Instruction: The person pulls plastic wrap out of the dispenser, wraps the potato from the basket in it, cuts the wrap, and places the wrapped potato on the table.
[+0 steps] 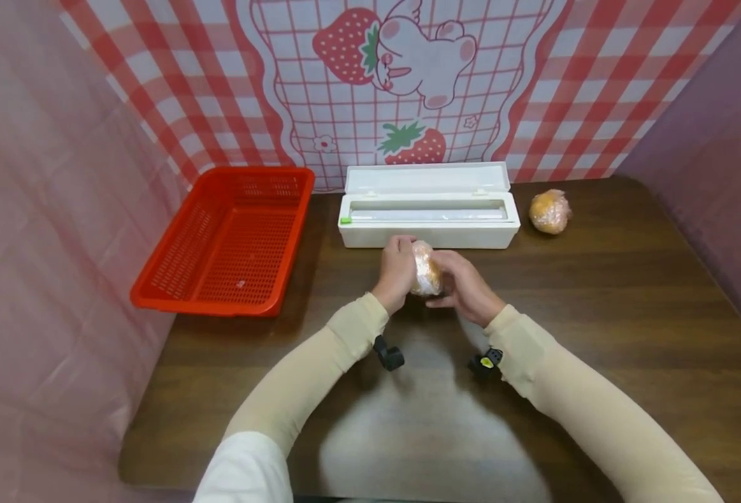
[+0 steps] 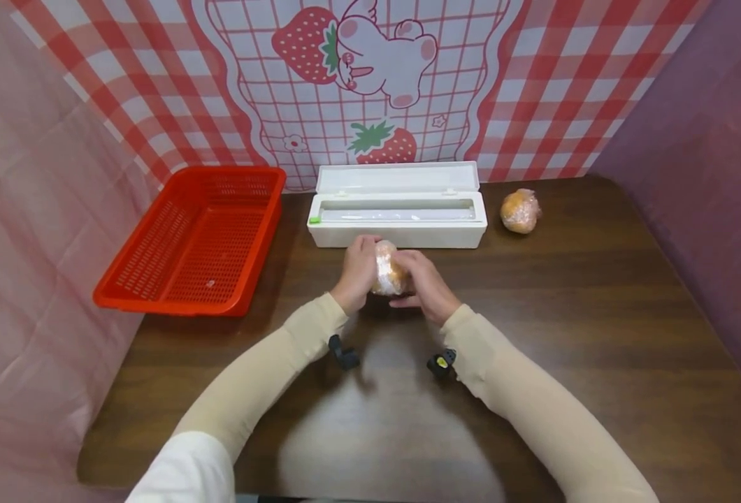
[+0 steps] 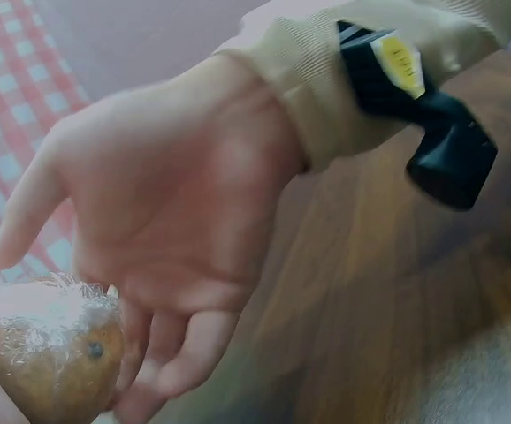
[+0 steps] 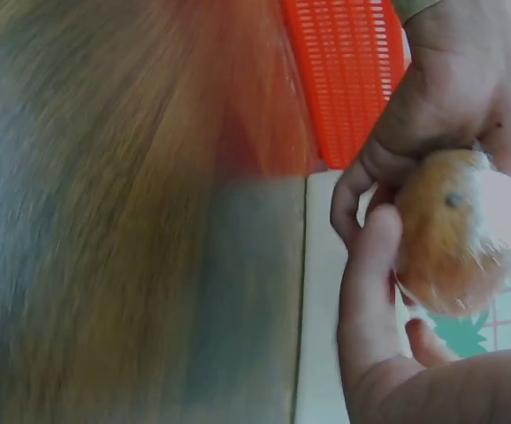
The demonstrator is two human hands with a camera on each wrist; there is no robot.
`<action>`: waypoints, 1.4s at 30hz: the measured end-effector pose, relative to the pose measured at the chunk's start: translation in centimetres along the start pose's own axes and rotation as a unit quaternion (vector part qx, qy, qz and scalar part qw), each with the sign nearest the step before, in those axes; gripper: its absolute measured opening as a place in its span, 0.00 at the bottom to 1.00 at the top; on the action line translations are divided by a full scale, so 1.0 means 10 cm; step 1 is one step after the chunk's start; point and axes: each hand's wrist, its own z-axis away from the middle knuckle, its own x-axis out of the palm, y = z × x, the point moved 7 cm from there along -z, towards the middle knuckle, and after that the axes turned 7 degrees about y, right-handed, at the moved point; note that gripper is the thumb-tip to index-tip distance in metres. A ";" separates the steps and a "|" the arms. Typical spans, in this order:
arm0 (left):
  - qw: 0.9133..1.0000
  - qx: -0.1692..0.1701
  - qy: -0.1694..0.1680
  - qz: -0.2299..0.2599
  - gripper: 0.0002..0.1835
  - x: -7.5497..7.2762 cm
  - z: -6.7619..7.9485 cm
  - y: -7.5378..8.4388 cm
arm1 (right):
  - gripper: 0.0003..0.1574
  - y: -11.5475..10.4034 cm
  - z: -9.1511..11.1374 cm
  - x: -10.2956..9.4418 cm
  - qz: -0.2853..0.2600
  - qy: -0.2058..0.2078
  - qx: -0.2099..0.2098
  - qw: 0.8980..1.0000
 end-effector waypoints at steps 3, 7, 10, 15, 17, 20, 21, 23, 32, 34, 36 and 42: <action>1.000 -0.007 0.007 0.003 0.21 -0.04 -0.04 -0.01 | 0.39 -0.05 0.02 -0.04 0.064 -0.001 -0.031 0.997; 1.000 -0.014 0.003 0.008 0.21 -0.05 -0.06 -0.03 | 0.41 -0.06 0.01 -0.07 0.109 0.009 -0.041 0.993; 1.000 -0.019 -0.004 0.006 0.20 -0.04 -0.06 -0.05 | 0.39 -0.04 -0.01 -0.09 0.115 0.021 -0.037 0.993; 1.000 -0.021 -0.018 -0.001 0.21 -0.02 -0.06 -0.06 | 0.37 -0.02 -0.03 -0.12 0.112 0.036 -0.033 0.993; 1.000 -0.023 -0.019 -0.005 0.22 -0.02 -0.06 -0.06 | 0.37 -0.03 -0.03 -0.14 0.108 0.040 -0.035 0.993; 0.999 -0.037 -0.026 0.002 0.25 -0.02 -0.06 -0.08 | 0.38 -0.07 -0.02 -0.19 0.099 0.051 -0.038 0.993; 0.999 -0.043 -0.030 0.005 0.26 -0.02 -0.06 -0.08 | 0.38 -0.08 -0.02 -0.21 0.093 0.057 -0.038 0.993; 0.997 -0.059 -0.041 0.015 0.27 -0.01 -0.06 -0.11 | 0.38 -0.12 -0.01 -0.29 0.079 0.071 -0.038 0.994; 0.992 -0.079 -0.099 0.012 0.33 -0.03 -0.03 -0.17 | 0.31 -0.33 0.04 -0.68 0.032 0.102 -0.060 0.993; 0.992 -0.075 -0.103 -0.001 0.33 -0.05 -0.03 -0.19 | 0.29 -0.37 0.04 -0.78 0.026 0.110 -0.064 0.992; 0.991 -0.073 -0.108 -0.011 0.33 -0.06 -0.03 -0.21 | 0.26 -0.39 0.05 -0.89 0.013 0.121 -0.064 0.991; 0.990 -0.075 -0.114 -0.029 0.34 -0.09 -0.03 -0.25 | 0.17 -0.49 0.08 -1.17 -0.028 0.152 -0.070 0.986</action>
